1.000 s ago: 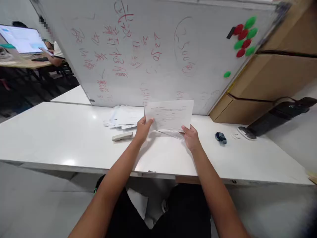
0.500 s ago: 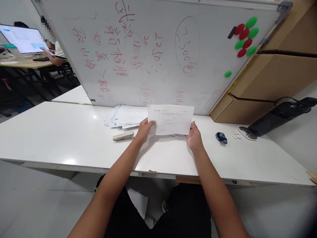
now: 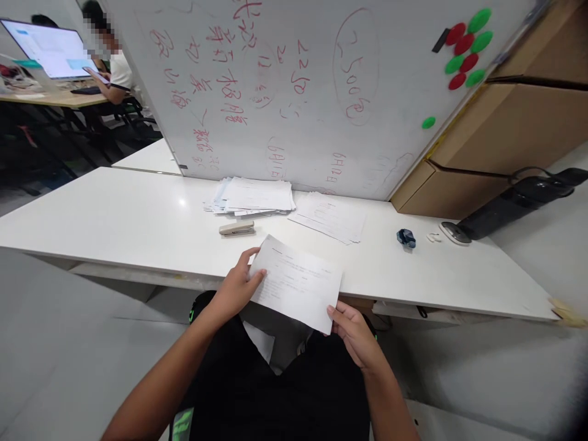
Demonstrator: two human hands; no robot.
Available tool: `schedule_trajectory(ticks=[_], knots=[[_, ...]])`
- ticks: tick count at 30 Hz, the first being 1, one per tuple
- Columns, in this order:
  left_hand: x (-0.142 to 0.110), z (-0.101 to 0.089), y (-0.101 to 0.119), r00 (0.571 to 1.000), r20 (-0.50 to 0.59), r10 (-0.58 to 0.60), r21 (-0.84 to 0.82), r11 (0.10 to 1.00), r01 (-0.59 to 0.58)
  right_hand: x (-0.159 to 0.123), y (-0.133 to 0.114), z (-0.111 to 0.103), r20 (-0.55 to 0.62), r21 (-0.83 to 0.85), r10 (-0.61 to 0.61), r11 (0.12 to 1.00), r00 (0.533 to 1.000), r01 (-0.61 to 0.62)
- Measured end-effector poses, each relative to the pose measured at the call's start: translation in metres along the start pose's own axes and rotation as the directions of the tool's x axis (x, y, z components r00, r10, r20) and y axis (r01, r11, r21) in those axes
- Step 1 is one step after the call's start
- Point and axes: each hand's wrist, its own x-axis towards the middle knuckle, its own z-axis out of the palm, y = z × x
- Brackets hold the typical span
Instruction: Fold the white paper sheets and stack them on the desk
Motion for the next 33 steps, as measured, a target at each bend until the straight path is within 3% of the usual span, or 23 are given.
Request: schedule_trajectory(ticks=[4,7,10,14,16,18,22,24,25,28,31,33], knots=[[-0.009,0.01,-0.018,0.989,-0.119,0.085,0.187,0.98,-0.062,0.006,0.018,0.0,-0.082,-0.178,-0.095,0.981,0.992,0.079],[-0.018,0.01,-0.023,0.969,-0.184,0.165,0.176,0.975,-0.132,0.007,0.014,0.0,-0.142,-0.378,-0.253,0.907,0.957,0.184],[-0.019,0.002,-0.015,0.931,-0.28,0.235,0.073,0.972,-0.224,0.007,-0.008,0.003,-0.193,-0.549,-0.44,0.789,0.877,0.275],[-0.002,-0.006,-0.004,0.875,-0.381,0.298,0.104,0.954,-0.28,0.022,-0.035,0.01,-0.215,-0.758,-0.636,0.587,0.741,0.284],[0.008,-0.003,-0.008,0.894,-0.358,0.271,0.093,0.963,-0.254,0.032,-0.038,0.013,-0.155,-0.855,-0.713,0.443,0.684,0.268],[0.012,0.001,-0.016,0.924,-0.313,0.218,0.055,0.976,-0.212,0.039,-0.034,0.014,-0.082,-0.906,-0.743,0.332,0.664,0.26],[0.006,0.01,-0.031,0.935,-0.321,0.149,-0.007,0.987,-0.159,0.036,-0.023,0.013,-0.051,-0.93,-0.763,0.272,0.644,0.248],[0.002,0.011,-0.032,0.944,-0.305,0.127,-0.113,0.979,-0.168,0.028,-0.02,0.011,-0.074,-0.921,-0.756,0.301,0.651,0.245],[0.0,0.011,-0.031,0.954,-0.276,0.117,-0.198,0.964,-0.175,0.024,-0.019,0.011,-0.098,-0.904,-0.73,0.35,0.677,0.247],[0.001,0.006,-0.025,0.978,-0.188,0.085,-0.387,0.909,-0.153,0.01,-0.017,0.01,-0.162,-0.754,-0.551,0.604,0.818,0.257],[0.008,0.0,-0.023,0.981,-0.183,0.065,-0.254,0.961,-0.111,0.001,-0.013,0.009,-0.111,-0.506,-0.315,0.834,0.943,0.219],[0.013,-0.001,-0.024,0.975,-0.202,0.094,-0.038,0.994,-0.103,-0.002,-0.006,0.009,-0.023,-0.341,-0.166,0.928,0.986,0.149]])
